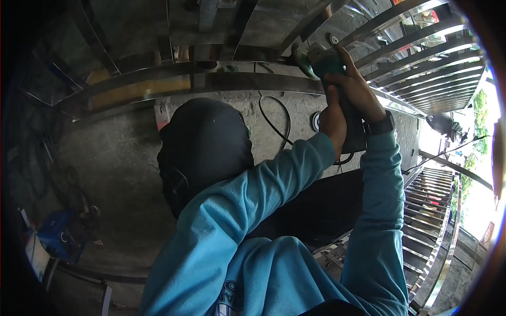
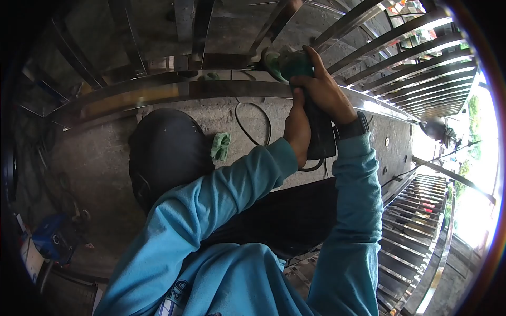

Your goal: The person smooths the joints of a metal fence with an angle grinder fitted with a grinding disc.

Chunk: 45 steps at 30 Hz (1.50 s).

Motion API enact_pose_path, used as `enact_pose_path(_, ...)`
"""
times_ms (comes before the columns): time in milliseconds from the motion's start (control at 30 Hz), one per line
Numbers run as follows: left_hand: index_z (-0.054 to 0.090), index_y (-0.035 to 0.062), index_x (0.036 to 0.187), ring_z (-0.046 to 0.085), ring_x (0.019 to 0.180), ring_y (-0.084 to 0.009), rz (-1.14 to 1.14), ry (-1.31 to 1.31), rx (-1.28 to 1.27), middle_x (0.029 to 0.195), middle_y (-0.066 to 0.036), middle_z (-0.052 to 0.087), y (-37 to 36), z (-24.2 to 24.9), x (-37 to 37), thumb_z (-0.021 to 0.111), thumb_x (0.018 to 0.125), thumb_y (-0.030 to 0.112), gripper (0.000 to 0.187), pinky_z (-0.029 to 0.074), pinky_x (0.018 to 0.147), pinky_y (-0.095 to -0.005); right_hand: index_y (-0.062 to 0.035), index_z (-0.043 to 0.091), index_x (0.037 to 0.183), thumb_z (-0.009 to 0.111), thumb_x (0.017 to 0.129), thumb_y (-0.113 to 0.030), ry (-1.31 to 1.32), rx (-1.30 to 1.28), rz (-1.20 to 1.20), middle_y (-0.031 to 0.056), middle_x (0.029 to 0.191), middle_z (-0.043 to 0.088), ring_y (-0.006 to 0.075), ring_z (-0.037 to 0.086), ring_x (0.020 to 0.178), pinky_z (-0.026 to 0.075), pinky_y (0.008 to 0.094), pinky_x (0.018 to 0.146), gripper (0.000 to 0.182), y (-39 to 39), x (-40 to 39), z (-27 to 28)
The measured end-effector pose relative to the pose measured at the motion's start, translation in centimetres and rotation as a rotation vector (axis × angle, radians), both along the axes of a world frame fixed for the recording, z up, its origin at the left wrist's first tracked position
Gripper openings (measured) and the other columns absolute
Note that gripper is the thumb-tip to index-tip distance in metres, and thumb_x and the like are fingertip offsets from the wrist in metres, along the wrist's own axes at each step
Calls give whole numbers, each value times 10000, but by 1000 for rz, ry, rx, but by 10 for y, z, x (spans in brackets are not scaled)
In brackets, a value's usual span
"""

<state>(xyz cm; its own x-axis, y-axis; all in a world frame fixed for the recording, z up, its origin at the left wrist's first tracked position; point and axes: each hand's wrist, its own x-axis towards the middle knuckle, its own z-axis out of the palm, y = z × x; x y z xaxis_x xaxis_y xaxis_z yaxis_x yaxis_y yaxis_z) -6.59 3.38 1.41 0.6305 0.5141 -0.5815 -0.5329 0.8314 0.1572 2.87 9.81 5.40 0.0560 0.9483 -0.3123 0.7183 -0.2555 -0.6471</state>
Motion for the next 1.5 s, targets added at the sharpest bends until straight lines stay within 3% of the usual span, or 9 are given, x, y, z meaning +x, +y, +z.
enact_pose_path(500,503,23,1379,701,989,-198,25,58,24,1154,-114,663,-4,-10,8,266,1002,724,830,607,834,-362,-125,285,1577,725,851,-209,-23,26,-7,248,1308,604,322,616,1179,465,374,1010,853,-6,-2,-1)
enact_pose_path(567,503,22,1375,701,991,-198,47,55,15,1153,-115,663,0,-14,9,268,1002,721,826,608,839,-367,-210,291,1597,693,889,-193,3,-30,-57,199,1347,584,275,583,1200,453,367,1026,815,-3,-10,4)
enact_pose_path(700,505,31,1371,701,965,-195,54,36,5,1131,-110,664,5,-17,11,282,1011,701,793,605,818,-360,-208,275,1603,691,895,-201,-13,-13,-46,195,1307,604,265,593,1176,462,362,1010,822,2,-5,-4)
enact_pose_path(767,506,35,1372,701,954,-194,65,33,8,1123,-107,664,4,-19,14,288,1012,697,785,603,811,-358,-133,293,1575,723,854,-237,14,6,-34,250,1318,601,332,600,1213,460,386,1025,845,1,-3,-4)
enact_pose_path(967,508,44,1378,699,952,-189,12,89,10,1121,-100,664,-7,-17,14,295,1014,694,776,601,802,-348,-129,281,1578,718,854,-220,30,41,-7,257,1323,590,333,606,1198,466,386,1011,851,-12,3,-5)
enact_pose_path(1033,547,-60,1368,661,1105,-257,-6,137,19,1260,-164,648,-12,-16,14,297,971,763,947,516,954,-362,-125,274,1580,718,852,-217,23,47,-10,257,1325,586,330,609,1190,468,385,1008,857,-17,5,-5)
enact_pose_path(1267,560,-117,1315,664,1110,-352,-87,254,66,1197,-253,669,-27,-4,11,280,978,751,972,505,953,-414,-117,323,1572,709,856,-194,74,74,-64,230,1336,573,289,599,1177,465,366,1007,817,-37,12,2)
enact_pose_path(1333,566,-149,1263,655,1102,-423,-112,443,282,1154,-311,668,-33,4,7,299,987,728,957,494,951,-452,-114,343,1565,707,856,-189,102,103,-81,220,1342,570,277,591,1181,465,356,1005,800,-44,17,2)
enact_pose_path(1500,565,-169,1132,657,1071,-454,-82,456,501,1075,-350,665,-36,6,8,422,987,665,859,508,919,-467,-106,377,1551,684,872,-173,360,109,-281,183,1337,574,227,596,1143,492,306,955,747,-51,24,9)
